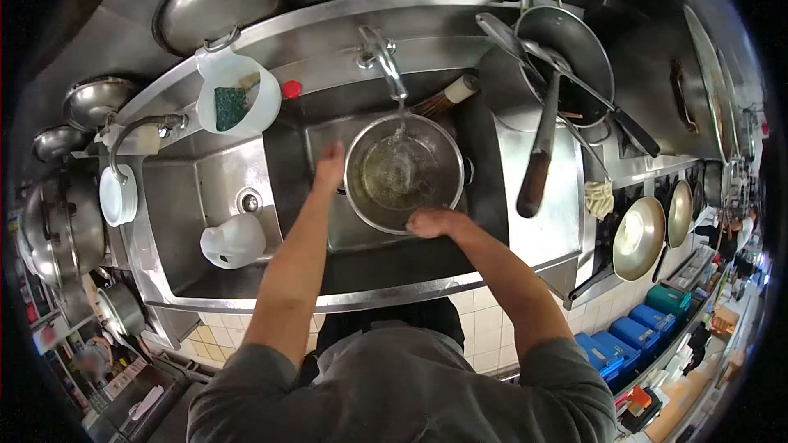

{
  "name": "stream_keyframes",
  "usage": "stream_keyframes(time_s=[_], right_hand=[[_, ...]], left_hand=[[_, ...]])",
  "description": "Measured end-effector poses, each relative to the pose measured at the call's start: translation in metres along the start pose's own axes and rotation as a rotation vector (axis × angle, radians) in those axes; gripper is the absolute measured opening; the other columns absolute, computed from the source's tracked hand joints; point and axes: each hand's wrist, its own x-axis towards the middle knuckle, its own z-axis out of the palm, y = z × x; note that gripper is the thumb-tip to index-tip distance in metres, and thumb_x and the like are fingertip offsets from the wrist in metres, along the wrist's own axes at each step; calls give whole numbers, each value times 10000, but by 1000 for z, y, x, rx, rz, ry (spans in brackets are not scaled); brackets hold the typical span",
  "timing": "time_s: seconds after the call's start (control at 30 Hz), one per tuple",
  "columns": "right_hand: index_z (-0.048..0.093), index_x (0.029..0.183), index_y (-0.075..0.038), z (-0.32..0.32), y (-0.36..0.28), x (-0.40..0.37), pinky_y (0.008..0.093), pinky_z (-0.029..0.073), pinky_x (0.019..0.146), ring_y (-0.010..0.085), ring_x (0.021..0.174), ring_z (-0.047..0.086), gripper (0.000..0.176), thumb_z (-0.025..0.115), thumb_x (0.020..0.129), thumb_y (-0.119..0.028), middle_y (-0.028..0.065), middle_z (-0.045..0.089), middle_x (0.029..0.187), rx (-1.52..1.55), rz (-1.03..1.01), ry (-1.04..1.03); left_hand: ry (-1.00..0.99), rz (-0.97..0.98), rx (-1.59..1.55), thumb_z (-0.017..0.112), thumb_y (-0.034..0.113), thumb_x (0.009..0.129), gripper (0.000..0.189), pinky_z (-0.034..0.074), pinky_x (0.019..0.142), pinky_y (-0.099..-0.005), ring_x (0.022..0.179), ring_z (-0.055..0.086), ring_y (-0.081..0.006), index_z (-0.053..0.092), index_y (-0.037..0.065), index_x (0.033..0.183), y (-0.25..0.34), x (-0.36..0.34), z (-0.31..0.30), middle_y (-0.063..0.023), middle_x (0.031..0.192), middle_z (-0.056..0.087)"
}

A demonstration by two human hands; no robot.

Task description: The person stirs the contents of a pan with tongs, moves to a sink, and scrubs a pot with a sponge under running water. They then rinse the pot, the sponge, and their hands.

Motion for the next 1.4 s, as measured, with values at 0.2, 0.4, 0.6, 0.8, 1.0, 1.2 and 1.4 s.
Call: stream_keyframes(time_s=[0.2,0.4,0.6,0.8,1.0,1.2,1.4], right_hand=[[708,1023,-19,10,-55,56,380,545,812,220,936,711,146,637,960,-131,129,738,984,759,-118,58],[703,907,10,-11,-37,195,438,506,724,232,796,661,283,767,904,-265,118,721,872,1473,185,1013],[611,1183,-13,-137,-55,101,399,578,754,261,903,679,292,571,1068,-279,117,669,1157,2187,681,1634],[637,846,-3,-71,-91,168,343,521,636,190,611,614,321,556,1080,-207,106,689,749,1374,-83,1086],[619,1236,-28,-17,-164,52,477,500,968,357,1166,637,336,691,978,-231,224,663,1212,519,113,334],[615,1423,-232,-46,-28,-45,516,400,1102,242,1442,437,431,600,993,-247,37,474,1583,-418,50,47],[592,1461,-255,-176,9,49,430,369,1058,167,1338,482,483,572,979,-227,-103,464,1595,-1015,-291,309]], left_hand=[[-159,-314,-406,541,170,1085,264,480,966,-359,1048,639,-228,715,13,1205,-24,-49,-14,-74,1113,718],[-294,-630,-688,423,252,1119,278,445,547,-389,599,503,-170,653,96,1103,-80,-82,-26,-18,765,566],[-210,-424,-523,462,236,1097,229,432,520,-368,573,500,-163,629,91,1037,-90,-99,-38,-26,723,559],[-294,-440,-597,504,343,1078,295,438,536,-384,611,526,-166,658,94,1044,-111,-93,-28,-37,734,564],[-100,-525,-782,620,306,1009,346,504,670,-394,825,661,-206,684,73,1257,-40,-81,-63,-79,1026,724],[-58,-23,-122,722,179,831,288,555,758,-423,869,744,-355,757,2,1055,-92,-22,-35,-208,948,765],[-320,11,251,706,136,865,344,566,778,-378,866,751,-297,718,-39,1161,-10,-15,-57,-248,944,752]])
